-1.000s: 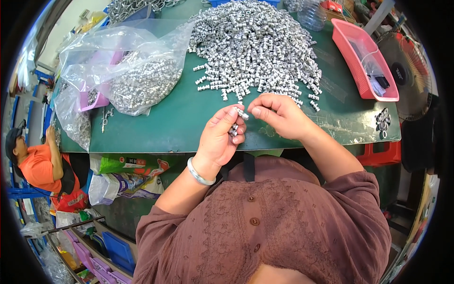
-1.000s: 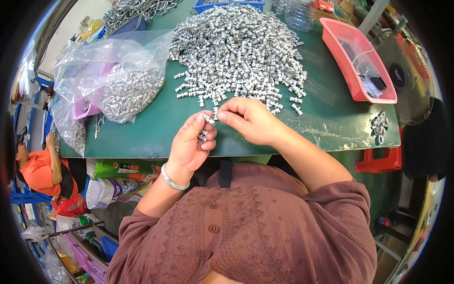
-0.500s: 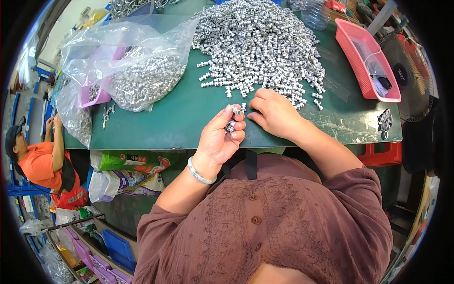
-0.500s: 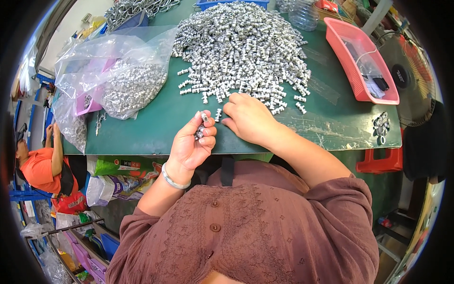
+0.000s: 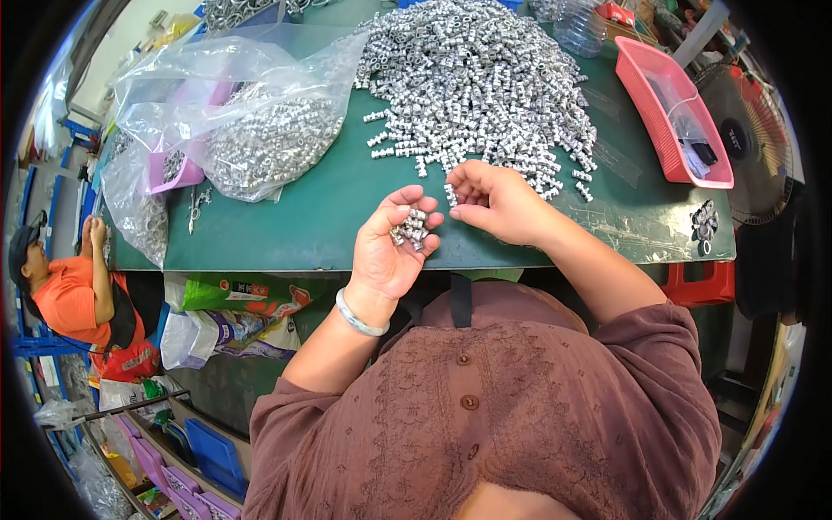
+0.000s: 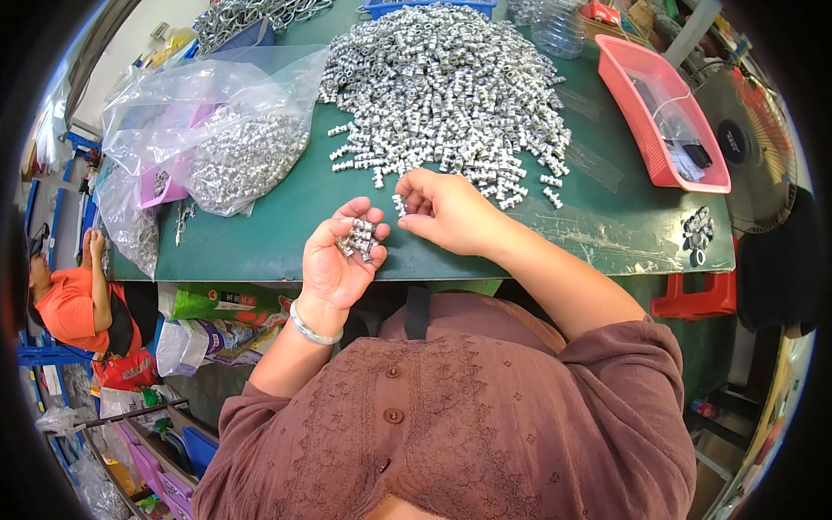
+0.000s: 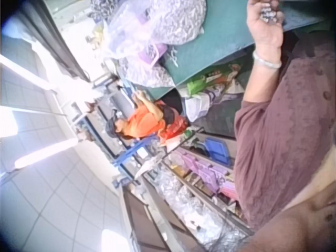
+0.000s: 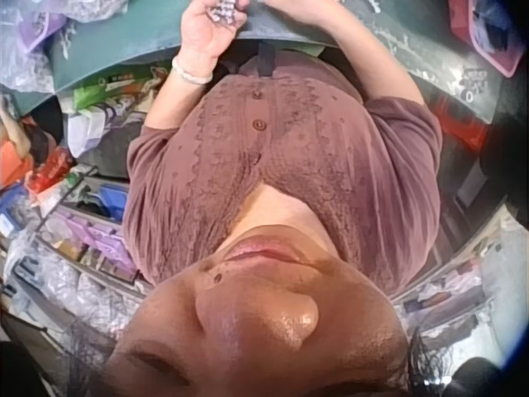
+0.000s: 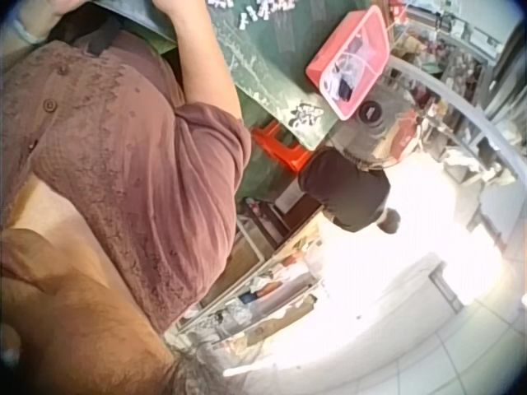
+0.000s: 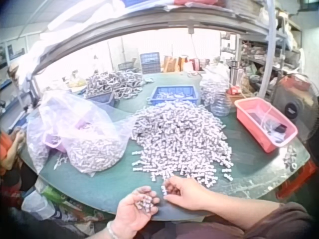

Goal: The person connects small metal links together by hand to assemble a chain.

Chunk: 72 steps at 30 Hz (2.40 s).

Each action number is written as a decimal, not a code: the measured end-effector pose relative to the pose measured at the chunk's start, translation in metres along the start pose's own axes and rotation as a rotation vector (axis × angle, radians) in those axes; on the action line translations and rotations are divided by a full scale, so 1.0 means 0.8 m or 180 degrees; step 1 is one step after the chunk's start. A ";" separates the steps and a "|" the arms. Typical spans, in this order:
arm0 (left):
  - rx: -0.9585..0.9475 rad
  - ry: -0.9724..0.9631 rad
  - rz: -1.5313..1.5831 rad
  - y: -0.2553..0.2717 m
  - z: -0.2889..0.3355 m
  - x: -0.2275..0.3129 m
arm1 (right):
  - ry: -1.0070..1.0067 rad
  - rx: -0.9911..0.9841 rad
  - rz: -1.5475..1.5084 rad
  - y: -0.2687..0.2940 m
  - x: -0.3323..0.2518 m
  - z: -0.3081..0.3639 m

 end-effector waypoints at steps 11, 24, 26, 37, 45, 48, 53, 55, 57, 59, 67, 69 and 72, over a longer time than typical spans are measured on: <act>-0.0131 -0.0384 -0.1220 -0.015 0.001 -0.004 | 0.0736 0.0082 0.0247 -0.002 -0.056 0.019; -0.0678 0.0149 0.0068 -0.011 -0.002 -0.012 | 0.0852 0.0162 0.1416 0.004 -0.031 0.000; -0.0717 0.0166 0.0142 -0.010 -0.002 -0.012 | 0.0819 0.0087 0.1690 -0.004 -0.032 -0.006; -0.0424 -0.0048 0.0301 0.009 0.001 0.007 | 0.0977 0.0267 0.2279 -0.021 -0.036 -0.033; -0.0348 -0.0088 0.0057 0.014 0.001 0.008 | 0.0801 0.0229 0.2966 -0.033 -0.018 -0.065; -0.0150 -0.0158 -0.0123 0.018 0.003 0.014 | 0.0864 0.0392 0.2594 -0.020 -0.021 -0.058; -0.0247 -0.0230 -0.0295 0.017 0.000 0.015 | 0.1023 0.0394 0.2812 -0.029 -0.032 -0.062; -0.0106 -0.0241 -0.0327 0.016 0.002 0.014 | 0.0945 0.0327 0.2988 -0.035 -0.031 -0.069; 0.0035 -0.0258 -0.0363 0.016 0.003 0.014 | 0.0797 0.0279 0.3043 -0.036 -0.024 -0.072; 0.0092 -0.0284 -0.0356 0.020 0.006 0.014 | 0.0691 0.0267 0.3087 -0.031 -0.023 -0.073; -0.0210 -0.0593 -0.0503 0.007 0.013 0.024 | 0.0560 -0.0245 0.0046 -0.012 -0.047 -0.034; -0.0314 -0.0673 -0.0621 -0.005 0.014 0.023 | 0.0918 -0.0166 0.0014 -0.012 -0.060 -0.024; -0.0328 -0.1061 -0.1054 -0.015 0.016 0.028 | 0.1058 -0.0199 0.0221 -0.013 -0.067 -0.016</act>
Point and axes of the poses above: each hand's wrist, its own z-axis away from the middle knuckle, its own y-axis out of the back of the hand, x = y × z, the point moved 7 cm from there along -z, towards the middle knuckle, and after that the axes turned 9 degrees about -z, right-handed, at the moved point
